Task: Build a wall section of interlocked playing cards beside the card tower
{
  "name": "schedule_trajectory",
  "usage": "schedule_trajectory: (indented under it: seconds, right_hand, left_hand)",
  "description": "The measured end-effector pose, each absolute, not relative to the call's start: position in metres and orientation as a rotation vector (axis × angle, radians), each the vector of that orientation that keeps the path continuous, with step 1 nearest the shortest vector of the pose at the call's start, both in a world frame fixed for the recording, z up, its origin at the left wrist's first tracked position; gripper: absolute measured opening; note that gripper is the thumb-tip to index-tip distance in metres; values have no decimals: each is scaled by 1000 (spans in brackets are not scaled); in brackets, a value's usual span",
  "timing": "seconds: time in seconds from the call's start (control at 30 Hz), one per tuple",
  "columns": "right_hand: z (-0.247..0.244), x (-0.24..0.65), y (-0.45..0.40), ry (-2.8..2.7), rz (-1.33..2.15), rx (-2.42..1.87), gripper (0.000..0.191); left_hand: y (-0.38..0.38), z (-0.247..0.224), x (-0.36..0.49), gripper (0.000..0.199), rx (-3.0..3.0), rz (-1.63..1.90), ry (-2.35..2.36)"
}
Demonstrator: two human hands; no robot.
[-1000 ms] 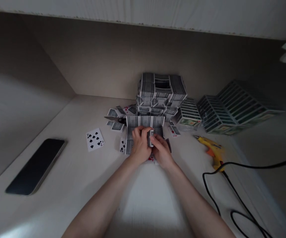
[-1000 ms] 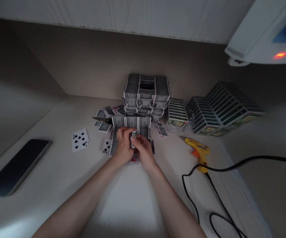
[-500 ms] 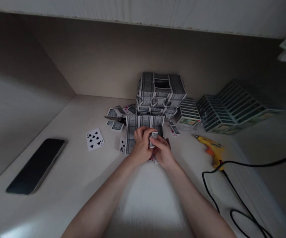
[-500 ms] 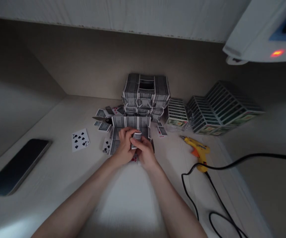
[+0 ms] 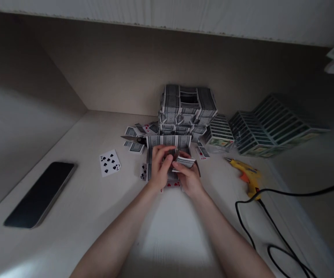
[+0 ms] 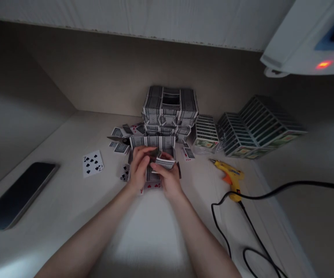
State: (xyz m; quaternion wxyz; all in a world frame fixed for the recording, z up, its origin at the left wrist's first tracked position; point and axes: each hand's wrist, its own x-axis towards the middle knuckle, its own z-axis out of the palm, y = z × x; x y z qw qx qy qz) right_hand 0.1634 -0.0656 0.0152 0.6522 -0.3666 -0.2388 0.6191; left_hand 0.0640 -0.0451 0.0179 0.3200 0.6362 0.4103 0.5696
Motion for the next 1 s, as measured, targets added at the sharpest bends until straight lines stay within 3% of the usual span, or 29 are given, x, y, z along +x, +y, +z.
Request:
schedule_trajectory:
  seconds: [0.3, 0.6, 0.8, 1.0]
  right_hand:
    - [17, 167, -70, -925, 859, -1128, 49]
    - [4, 170, -65, -1042, 789, -1141, 55]
    - [1, 169, -62, -951, 853, -1114, 75]
    - [0, 169, -60, -793, 981, -1038, 62]
  left_hand:
    - [-40, 10, 67, 25, 1536, 1307, 1028]
    - [-40, 18, 66, 21, 1407, 1170, 984]
    - [-35, 12, 70, 27, 954, 1288, 842]
    - [-32, 12, 70, 28, 966, 1397, 814]
